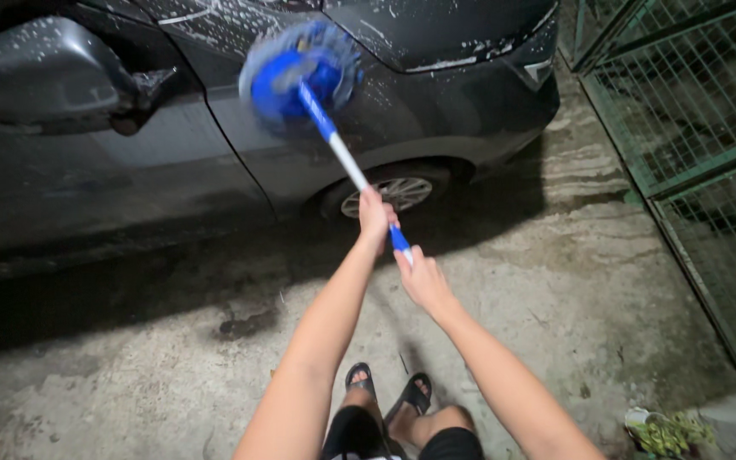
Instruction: The person scrubs the rear and side of a black car using a long-handled blue brush and applies soap from a yellow bottle. They work on the trunk, rear window, side panels, and wheel, then rinse the brush with a hose.
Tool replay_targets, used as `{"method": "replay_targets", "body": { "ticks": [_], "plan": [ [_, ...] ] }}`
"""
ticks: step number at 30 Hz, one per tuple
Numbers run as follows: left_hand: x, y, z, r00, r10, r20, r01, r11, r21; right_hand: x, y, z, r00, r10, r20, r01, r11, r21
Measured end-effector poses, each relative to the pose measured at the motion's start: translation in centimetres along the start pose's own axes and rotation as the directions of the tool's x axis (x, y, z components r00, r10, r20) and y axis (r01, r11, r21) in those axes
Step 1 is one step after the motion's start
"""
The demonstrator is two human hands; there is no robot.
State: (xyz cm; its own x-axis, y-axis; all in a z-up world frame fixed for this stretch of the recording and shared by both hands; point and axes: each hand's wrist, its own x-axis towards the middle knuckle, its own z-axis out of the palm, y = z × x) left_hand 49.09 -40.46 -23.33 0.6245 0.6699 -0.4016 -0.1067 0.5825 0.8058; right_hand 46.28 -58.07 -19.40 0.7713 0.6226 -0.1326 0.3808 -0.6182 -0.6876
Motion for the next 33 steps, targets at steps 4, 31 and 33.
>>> {"method": "replay_targets", "body": {
  "ticks": [4,31,33],
  "plan": [
    [-0.9,-2.8,0.6,0.975,-0.085,-0.206,0.099,0.994,0.056,-0.9,2.4,-1.0,0.997,0.051,0.051,-0.045,0.994,-0.101],
    [14.1,-12.9,1.8,0.938,0.307,-0.16,-0.344,0.877,-0.336,15.4,23.3,5.1,0.963,-0.242,0.118,0.239,0.97,0.038],
    [15.5,-16.9,0.7,0.923,0.34,-0.181,-0.382,0.867,-0.321,16.4,26.5,8.0,0.951,-0.298,0.088,0.294,0.954,0.051]
  ]
}}
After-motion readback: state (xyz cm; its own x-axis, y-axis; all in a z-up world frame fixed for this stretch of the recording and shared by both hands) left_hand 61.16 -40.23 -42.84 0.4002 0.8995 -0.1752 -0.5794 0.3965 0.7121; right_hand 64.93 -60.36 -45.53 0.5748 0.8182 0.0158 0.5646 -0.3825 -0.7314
